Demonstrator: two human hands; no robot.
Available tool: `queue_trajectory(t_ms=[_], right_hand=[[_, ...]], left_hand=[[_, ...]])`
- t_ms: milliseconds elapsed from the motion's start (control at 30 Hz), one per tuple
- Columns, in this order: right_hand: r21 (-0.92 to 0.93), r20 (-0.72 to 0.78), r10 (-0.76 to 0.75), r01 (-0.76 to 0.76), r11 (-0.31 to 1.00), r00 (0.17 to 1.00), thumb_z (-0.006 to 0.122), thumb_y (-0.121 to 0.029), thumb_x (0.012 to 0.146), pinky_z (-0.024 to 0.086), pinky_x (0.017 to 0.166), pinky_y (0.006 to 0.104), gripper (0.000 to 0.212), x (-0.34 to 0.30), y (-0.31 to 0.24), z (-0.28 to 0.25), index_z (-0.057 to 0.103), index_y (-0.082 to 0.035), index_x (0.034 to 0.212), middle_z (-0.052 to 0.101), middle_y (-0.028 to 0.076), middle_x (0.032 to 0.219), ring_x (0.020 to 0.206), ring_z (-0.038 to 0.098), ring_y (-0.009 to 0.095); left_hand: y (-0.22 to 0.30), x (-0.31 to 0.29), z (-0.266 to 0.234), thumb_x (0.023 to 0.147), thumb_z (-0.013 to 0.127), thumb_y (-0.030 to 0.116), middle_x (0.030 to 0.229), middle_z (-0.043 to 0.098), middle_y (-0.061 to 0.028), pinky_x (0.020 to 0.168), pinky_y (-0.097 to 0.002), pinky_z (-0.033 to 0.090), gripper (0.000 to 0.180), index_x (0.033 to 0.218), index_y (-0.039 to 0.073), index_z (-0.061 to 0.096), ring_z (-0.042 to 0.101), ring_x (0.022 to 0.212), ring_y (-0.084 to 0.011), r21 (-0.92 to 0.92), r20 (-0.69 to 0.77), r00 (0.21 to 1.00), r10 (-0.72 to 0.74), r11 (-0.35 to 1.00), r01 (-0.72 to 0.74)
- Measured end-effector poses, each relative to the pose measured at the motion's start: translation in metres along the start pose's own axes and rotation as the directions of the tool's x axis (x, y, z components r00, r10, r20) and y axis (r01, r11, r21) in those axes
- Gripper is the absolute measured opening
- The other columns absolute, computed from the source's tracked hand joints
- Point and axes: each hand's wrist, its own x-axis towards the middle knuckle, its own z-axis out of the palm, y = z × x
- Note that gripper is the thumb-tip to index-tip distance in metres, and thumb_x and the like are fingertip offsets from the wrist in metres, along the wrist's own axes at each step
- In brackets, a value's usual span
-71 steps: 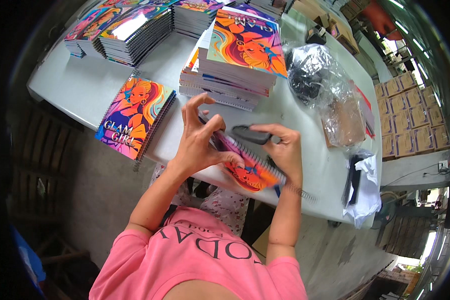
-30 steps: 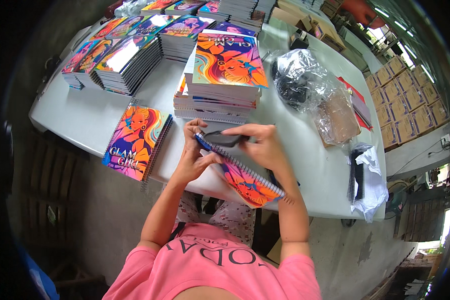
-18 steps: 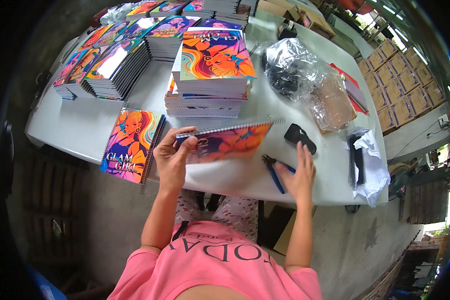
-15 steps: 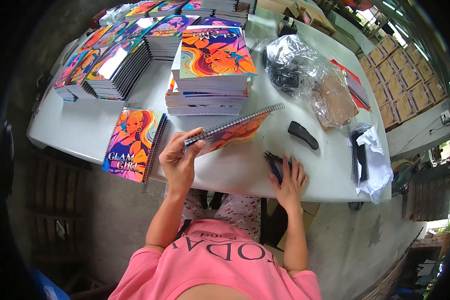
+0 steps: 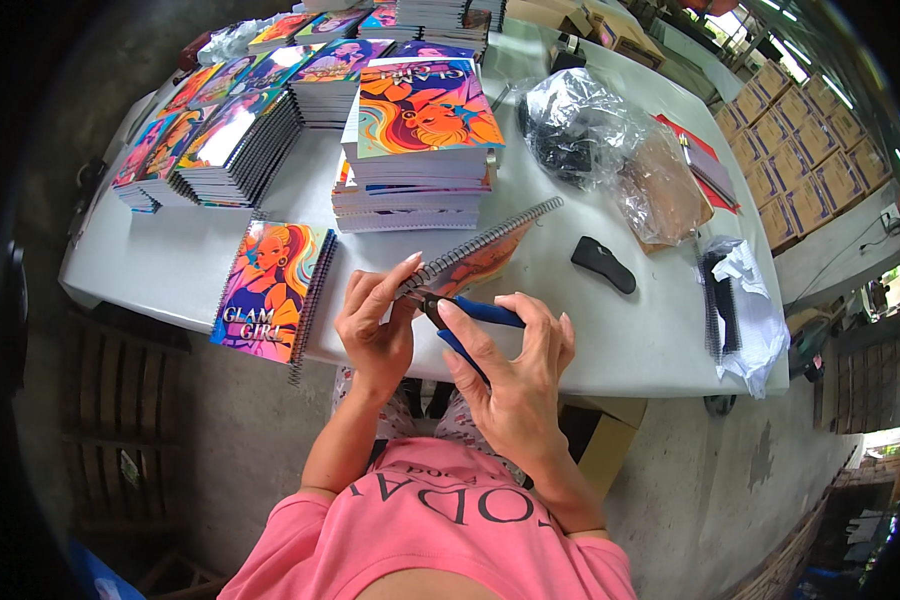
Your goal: The person uses pliers and a handheld tool to trim and bend the ends of the spiral wire on notebooks before placing them onto stacks on a table.
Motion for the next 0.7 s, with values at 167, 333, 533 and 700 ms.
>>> queue_trajectory(t_ms=[167,333,533,700], right_hand=[[0.072,0.073,0.009,-0.014,0.997,0.997,0.058,-0.030,0.088,0.033,0.092,0.0487,0.038,-0.001,0.001,0.009,0.055,-0.026,0.126,0.047,0.010,0.108,0.103,0.047,0.026],[0.746,0.644,0.085,-0.649,0.150,0.760,0.046,-0.032,0.096,0.045,0.071,0.0285,0.046,-0.013,0.011,0.012,0.040,-0.012,0.137,0.053,0.008,0.100,0.088,0.053,0.014],[0.548,0.270,0.122,-0.256,0.797,0.955,0.045,-0.032,0.096,0.043,0.083,0.0362,0.044,-0.024,0.018,0.027,0.045,-0.008,0.133,0.051,0.014,0.108,0.095,0.052,0.024],[-0.203,0.019,0.277,-0.267,0.942,0.961,0.046,-0.033,0.094,0.029,0.098,0.0451,0.043,-0.064,0.097,0.044,0.046,-0.015,0.133,0.043,0.017,0.117,0.109,0.043,0.034]], left_hand=[[0.001,-0.001,-0.002,0.062,0.066,-0.010,0.077,0.066,-0.0017,0.064,-0.0273,0.041,0.052,0.109,0.010,0.067,0.050,0.066,-0.0170,0.020,0.002,1.000,0.022,1.000,-0.022],[-0.004,-0.008,0.001,0.061,0.065,-0.011,0.078,0.067,-0.0026,0.065,-0.0270,0.042,0.050,0.107,0.009,0.068,0.050,0.066,-0.0171,-0.021,-0.032,0.997,0.077,0.997,-0.078],[-0.008,-0.014,0.005,0.075,0.066,-0.007,0.081,0.066,-0.0073,0.065,-0.0242,0.046,0.048,0.121,0.003,0.056,0.053,0.069,-0.0144,-0.200,-0.185,0.967,-0.176,0.970,0.138],[-0.006,-0.004,-0.030,0.090,0.058,0.006,0.093,0.059,-0.0009,0.067,-0.0143,0.041,0.038,0.127,0.002,0.049,0.049,0.074,-0.0013,-0.586,-0.150,0.852,-0.502,0.739,0.332]])
